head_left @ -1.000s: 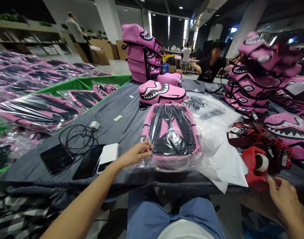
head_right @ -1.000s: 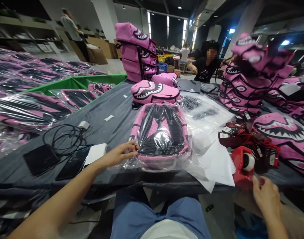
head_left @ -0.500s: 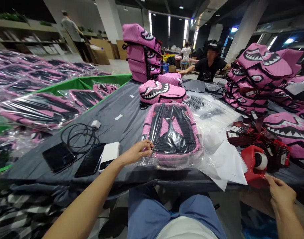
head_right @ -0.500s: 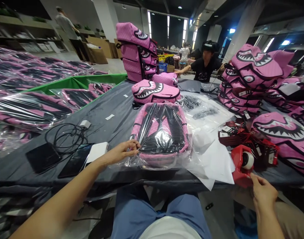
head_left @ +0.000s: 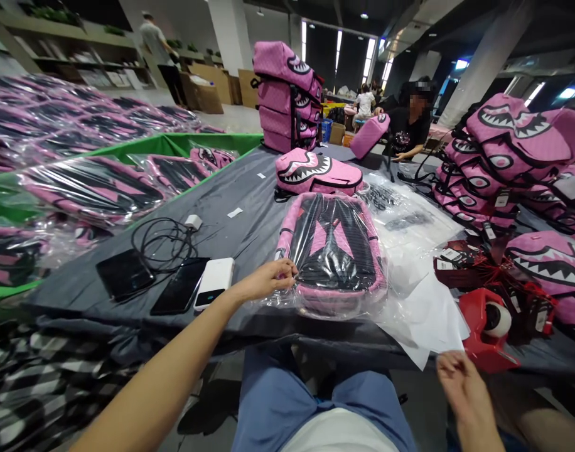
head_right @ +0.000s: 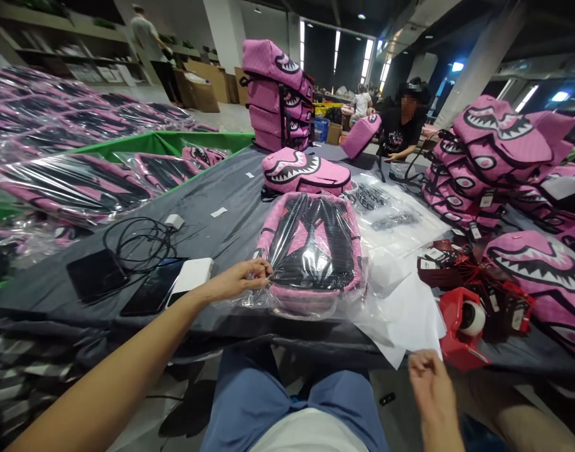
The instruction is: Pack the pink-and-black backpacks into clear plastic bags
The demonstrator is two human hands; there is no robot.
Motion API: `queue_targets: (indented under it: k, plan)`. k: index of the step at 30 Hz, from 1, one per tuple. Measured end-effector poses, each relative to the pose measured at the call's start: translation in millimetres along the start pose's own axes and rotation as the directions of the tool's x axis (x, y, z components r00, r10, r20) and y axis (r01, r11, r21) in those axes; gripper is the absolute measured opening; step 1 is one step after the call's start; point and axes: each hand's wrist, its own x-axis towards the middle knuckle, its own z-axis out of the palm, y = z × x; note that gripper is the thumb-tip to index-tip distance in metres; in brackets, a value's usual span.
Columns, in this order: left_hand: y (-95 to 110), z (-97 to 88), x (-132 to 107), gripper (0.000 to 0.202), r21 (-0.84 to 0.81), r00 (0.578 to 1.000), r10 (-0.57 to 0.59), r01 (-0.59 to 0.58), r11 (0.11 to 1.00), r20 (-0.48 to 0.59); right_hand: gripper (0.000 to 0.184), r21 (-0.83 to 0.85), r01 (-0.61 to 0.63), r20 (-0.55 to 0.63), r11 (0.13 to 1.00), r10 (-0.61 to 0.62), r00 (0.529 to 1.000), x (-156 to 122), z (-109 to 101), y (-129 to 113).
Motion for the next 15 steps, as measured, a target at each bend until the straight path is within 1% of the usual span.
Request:
queue_targets:
  k: [1,2,3,4,5,6,7,8,9,10,11,12,13,14,15]
  plan:
    - [-1,0.7,0,0.035,-0.001,1.000,0.007,-0.007,1.000,-0.005,0.056,0.109,-0.042,0.092,0.993,0.032,0.995,-4,17,-20]
    - [-1,1.3,0,0.035,-0.002,1.000,0.013,-0.013,1.000,-0.011,0.053,0.196,-0.055,0.176,0.979,0.020,0.984,-7,34,-40]
    - [-2,2.0,0,0.035,-0.003,1.000,0.018,-0.018,1.000,-0.017,0.050,0.256,-0.029,0.263,0.966,-0.041,0.964,-8,50,-61]
    - [-3,2.6,0,0.035,-0.006,0.999,0.022,-0.022,1.000,-0.025,0.047,0.271,0.051,0.357,0.961,-0.150,0.922,-7,67,-82]
    - [-3,3.1,0,0.035,-0.009,0.999,0.023,-0.023,1.000,-0.033,0.045,0.259,0.171,0.468,0.951,-0.278,0.839,-4,84,-102]
    - [-3,3.6,1,0.034,-0.013,0.999,0.024,-0.024,1.000,-0.042,0.042,0.234,0.313,0.595,0.921,-0.390,0.703,2,102,-121]
    - [-4,4.0,1,0.033,-0.016,0.998,0.025,-0.026,1.000,-0.049,0.040,0.225,0.459,0.702,0.860,-0.469,0.536,9,121,-139]
    - [-4,4.4,1,0.031,-0.017,0.998,0.027,-0.028,0.999,-0.057,0.036,0.225,0.582,0.793,0.781,-0.494,0.357,16,141,-155]
    - [-4,4.7,1,0.030,-0.015,0.998,0.030,-0.031,0.999,-0.064,0.030,0.237,0.686,0.849,0.688,-0.490,0.198,24,161,-169]
    - [-3,4.9,0,0.028,-0.013,0.997,0.033,-0.034,0.999,-0.070,0.024,0.238,0.772,0.882,0.589,-0.464,0.081,33,182,-179]
    - [-3,5.1,0,0.027,-0.009,0.997,0.037,-0.037,0.999,-0.075,0.018,0.222,0.838,0.910,0.499,-0.414,0.006,41,201,-188]
    - [-3,5.3,0,0.026,-0.005,0.996,0.041,-0.042,0.999,-0.078,0.014,0.191,0.885,0.935,0.424,-0.354,-0.032,49,218,-193]
    - [-3,5.6,-1,0.025,-0.001,0.996,0.046,-0.046,0.999,-0.079,0.013,0.151,0.916,0.957,0.373,-0.287,-0.040,56,233,-197]
    - [-3,5.9,-1,0.026,0.001,0.996,0.050,-0.050,0.999,-0.079,0.014,0.102,0.932,0.973,0.347,-0.228,-0.022,64,244,-199]
    - [-3,6.2,-1,0.027,0.003,0.995,0.053,-0.053,0.999,-0.080,0.018,0.046,0.938,0.983,0.343,-0.182,0.018,72,251,-201]
